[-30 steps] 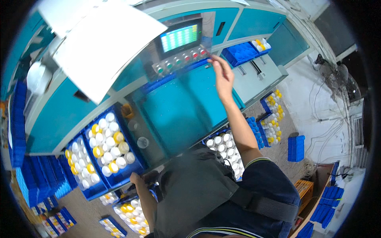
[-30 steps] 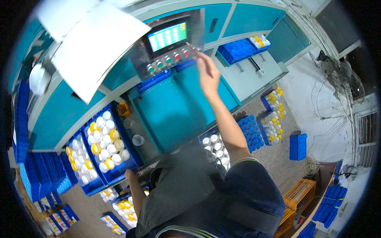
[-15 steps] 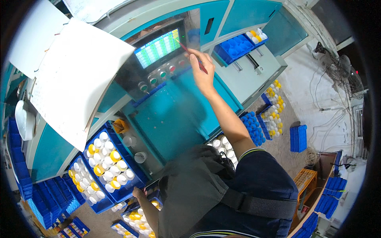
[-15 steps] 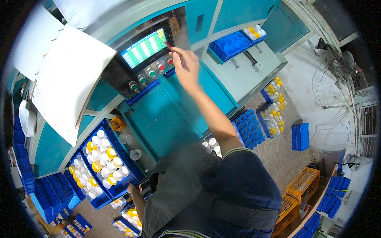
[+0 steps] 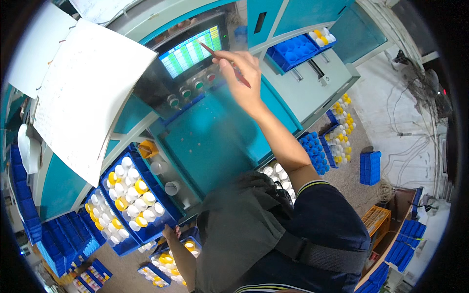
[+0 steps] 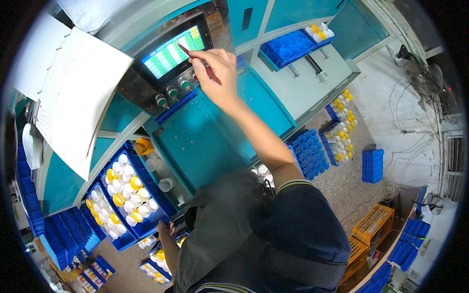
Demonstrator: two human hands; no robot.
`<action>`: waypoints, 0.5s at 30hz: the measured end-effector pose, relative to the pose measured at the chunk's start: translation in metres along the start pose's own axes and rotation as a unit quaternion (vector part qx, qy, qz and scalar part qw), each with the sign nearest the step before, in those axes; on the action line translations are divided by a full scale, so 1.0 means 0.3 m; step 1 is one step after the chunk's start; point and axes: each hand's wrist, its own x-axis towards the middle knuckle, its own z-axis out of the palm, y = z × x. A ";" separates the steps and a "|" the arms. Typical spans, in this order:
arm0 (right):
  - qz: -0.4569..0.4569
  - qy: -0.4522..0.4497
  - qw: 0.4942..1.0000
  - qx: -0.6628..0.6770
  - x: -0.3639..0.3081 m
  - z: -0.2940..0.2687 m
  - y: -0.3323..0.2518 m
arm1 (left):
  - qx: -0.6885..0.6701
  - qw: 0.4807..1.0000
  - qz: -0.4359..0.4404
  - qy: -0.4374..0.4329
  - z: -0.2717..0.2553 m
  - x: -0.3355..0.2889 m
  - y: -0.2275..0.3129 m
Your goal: The person sits on the floor sorting small white and yellow containers filled with granular material into blue trays. They then stand, move trays to a machine, and interact with a touchscreen control panel using a stylus.
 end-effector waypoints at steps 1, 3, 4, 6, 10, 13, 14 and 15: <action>-0.013 0.000 1.000 -0.005 0.001 0.006 0.000 | -0.001 1.000 -0.001 -0.005 -0.001 0.005 -0.003; -0.021 0.010 1.000 -0.010 0.002 0.020 0.000 | -0.004 1.000 -0.009 -0.016 -0.004 0.014 -0.007; -0.022 0.010 1.000 -0.017 0.003 0.024 0.001 | -0.012 1.000 -0.014 -0.019 -0.004 0.019 -0.006; -0.028 0.017 0.999 -0.028 0.004 0.028 0.006 | -0.020 1.000 -0.018 -0.010 -0.001 0.024 -0.009; -0.035 0.030 0.998 -0.052 0.011 0.022 0.024 | -0.026 0.999 -0.013 0.016 0.006 0.018 -0.010; -0.034 0.033 0.998 -0.051 0.017 0.015 0.037 | -0.025 1.000 -0.012 0.002 0.006 0.008 -0.009; -0.034 0.034 0.998 -0.049 0.019 0.014 0.041 | -0.019 1.000 -0.015 0.004 0.005 0.007 -0.007; -0.029 0.035 0.998 -0.044 0.021 0.013 0.044 | -0.022 1.000 -0.016 -0.007 0.004 0.006 -0.005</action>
